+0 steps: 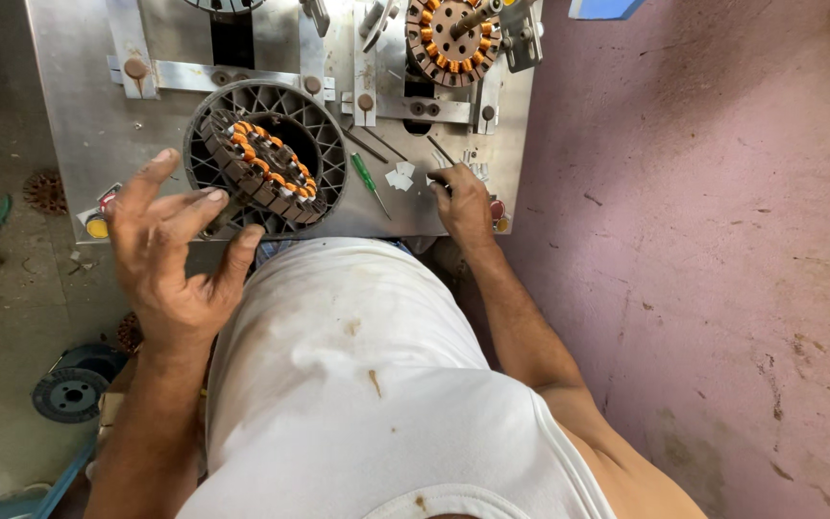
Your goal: The person inserts small white insulating pieces into the slots of a motor stator, using a green-handled screwdriver to press them into place. The person works on one stator at a time, rotating it to access different slots.
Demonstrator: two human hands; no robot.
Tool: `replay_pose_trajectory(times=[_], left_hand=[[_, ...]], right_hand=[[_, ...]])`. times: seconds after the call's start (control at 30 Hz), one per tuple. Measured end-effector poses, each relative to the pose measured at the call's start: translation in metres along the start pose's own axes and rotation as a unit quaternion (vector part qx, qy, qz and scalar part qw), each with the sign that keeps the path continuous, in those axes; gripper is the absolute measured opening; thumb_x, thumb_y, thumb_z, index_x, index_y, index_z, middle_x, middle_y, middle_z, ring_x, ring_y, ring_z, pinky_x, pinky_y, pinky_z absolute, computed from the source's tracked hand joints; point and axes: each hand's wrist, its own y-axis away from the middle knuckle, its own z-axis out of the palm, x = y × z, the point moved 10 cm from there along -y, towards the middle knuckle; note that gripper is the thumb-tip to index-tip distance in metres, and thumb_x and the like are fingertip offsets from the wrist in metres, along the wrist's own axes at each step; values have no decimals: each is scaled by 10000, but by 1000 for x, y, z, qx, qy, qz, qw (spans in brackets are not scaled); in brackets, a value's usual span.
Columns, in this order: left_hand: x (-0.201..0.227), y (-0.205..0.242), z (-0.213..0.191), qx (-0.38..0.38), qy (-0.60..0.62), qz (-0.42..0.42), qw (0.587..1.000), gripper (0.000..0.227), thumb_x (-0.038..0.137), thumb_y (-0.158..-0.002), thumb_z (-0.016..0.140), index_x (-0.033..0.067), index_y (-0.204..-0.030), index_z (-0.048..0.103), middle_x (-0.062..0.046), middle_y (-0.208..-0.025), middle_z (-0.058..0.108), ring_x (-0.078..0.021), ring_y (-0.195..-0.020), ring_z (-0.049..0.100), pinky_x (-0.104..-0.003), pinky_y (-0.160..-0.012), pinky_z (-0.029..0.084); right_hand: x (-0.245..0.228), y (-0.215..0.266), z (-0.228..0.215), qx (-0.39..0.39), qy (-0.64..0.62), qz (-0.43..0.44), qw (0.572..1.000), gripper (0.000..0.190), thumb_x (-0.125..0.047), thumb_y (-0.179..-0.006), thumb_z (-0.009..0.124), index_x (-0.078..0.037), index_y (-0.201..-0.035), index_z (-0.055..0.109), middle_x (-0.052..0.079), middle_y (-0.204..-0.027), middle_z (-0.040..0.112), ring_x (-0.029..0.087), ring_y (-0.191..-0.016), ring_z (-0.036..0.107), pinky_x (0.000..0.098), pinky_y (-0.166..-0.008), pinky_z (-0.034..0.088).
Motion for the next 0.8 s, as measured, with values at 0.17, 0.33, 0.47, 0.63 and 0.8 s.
replay_pose_trajectory(times=[0.17, 0.33, 0.47, 0.63, 0.8], left_hand=[[13, 8, -7, 7, -23, -13, 1000, 361, 216, -1047, 844, 34, -1293, 653, -168, -1493, 502, -180, -1050, 670, -273, -860, 631], [24, 5, -10, 3, -27, -28, 999, 308, 164, -1034, 835, 39, -1256, 663, -168, -1461, 534, -193, -1062, 637, -271, -844, 614], [34, 0, -8, 7, -3, -24, 1000, 288, 157, -1057, 826, 52, -1271, 665, -159, -1425, 529, -180, -1105, 633, -247, -856, 632], [54, -7, -5, 5, -4, -9, 1000, 260, 148, -1023, 816, 46, -1214, 672, -141, -1298, 612, -182, -1070, 639, -265, -803, 632], [87, -22, 8, -36, 43, 11, 998, 200, 147, -1009, 794, 81, -1153, 672, -68, -1112, 711, -160, -994, 729, -268, -750, 639]], right_hand=[[33, 2, -6, 2, 13, 66, 998, 202, -151, -930, 754, -87, -1122, 759, 72, -985, 661, 237, -829, 700, 404, -736, 589], [38, 0, -6, 34, 59, 93, 993, 282, -267, -868, 822, -68, -1059, 765, 75, -988, 650, 241, -797, 697, 412, -711, 586], [35, 0, -7, 37, 109, 92, 989, 303, -314, -849, 828, -89, -1045, 776, 58, -953, 655, 237, -788, 695, 419, -673, 583], [21, -6, -11, 34, 161, 40, 986, 203, -263, -878, 802, -90, -984, 789, 62, -895, 648, 243, -813, 690, 428, -637, 573], [-4, -4, -46, 71, 18, 21, 997, 113, -182, -922, 775, -77, -958, 797, 45, -852, 675, 187, -764, 658, 376, -637, 546]])
